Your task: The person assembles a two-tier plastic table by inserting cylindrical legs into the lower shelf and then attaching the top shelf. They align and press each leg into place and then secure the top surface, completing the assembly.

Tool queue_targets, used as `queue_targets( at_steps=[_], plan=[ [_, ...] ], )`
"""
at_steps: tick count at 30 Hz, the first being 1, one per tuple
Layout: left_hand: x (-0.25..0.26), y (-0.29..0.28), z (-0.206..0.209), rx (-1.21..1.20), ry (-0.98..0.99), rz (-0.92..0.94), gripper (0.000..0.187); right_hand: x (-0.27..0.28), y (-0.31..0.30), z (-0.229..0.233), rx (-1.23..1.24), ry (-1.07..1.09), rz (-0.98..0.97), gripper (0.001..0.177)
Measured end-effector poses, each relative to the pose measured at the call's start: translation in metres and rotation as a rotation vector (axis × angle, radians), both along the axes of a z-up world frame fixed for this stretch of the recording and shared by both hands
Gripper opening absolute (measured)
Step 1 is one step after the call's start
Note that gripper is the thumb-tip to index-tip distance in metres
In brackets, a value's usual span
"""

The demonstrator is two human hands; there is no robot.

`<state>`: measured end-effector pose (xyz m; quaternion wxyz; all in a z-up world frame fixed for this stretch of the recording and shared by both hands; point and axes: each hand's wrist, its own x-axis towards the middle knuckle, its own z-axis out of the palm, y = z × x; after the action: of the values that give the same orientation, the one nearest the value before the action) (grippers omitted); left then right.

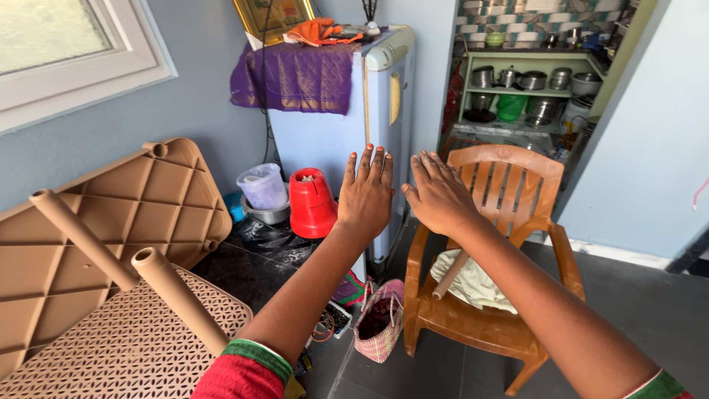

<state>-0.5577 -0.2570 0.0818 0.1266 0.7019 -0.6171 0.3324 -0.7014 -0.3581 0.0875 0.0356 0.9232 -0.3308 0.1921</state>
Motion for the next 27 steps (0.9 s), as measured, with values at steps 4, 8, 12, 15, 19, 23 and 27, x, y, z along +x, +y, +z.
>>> queue_targets(
  at_steps=[4, 8, 12, 15, 19, 23, 27],
  plan=[
    [-0.009, -0.004, -0.002, 0.020, 0.000, -0.014, 0.063, -0.010, -0.003, -0.003, 0.002, -0.015, -0.021, 0.069],
    [-0.013, -0.009, -0.003, 0.020, 0.005, -0.036, 0.063, -0.017, -0.005, -0.009, -0.004, -0.022, -0.041, 0.069],
    [-0.016, -0.016, -0.005, 0.013, 0.005, -0.050, 0.063, -0.022, -0.009, -0.012, 0.017, -0.012, -0.065, 0.070],
    [-0.020, -0.024, -0.007, 0.015, 0.003, -0.056, 0.063, -0.027, -0.014, -0.012, 0.034, -0.007, -0.075, 0.070],
    [-0.023, -0.038, -0.011, 0.042, -0.014, -0.057, 0.064, -0.035, -0.025, -0.016, 0.027, -0.009, -0.081, 0.068],
    [-0.028, -0.056, -0.020, 0.021, -0.017, -0.087, 0.065, -0.042, -0.043, -0.029, -0.003, -0.009, -0.087, 0.068],
    [-0.035, -0.080, -0.033, 0.038, 0.008, -0.104, 0.068, -0.049, -0.069, -0.047, 0.004, -0.001, -0.087, 0.068]
  ],
)
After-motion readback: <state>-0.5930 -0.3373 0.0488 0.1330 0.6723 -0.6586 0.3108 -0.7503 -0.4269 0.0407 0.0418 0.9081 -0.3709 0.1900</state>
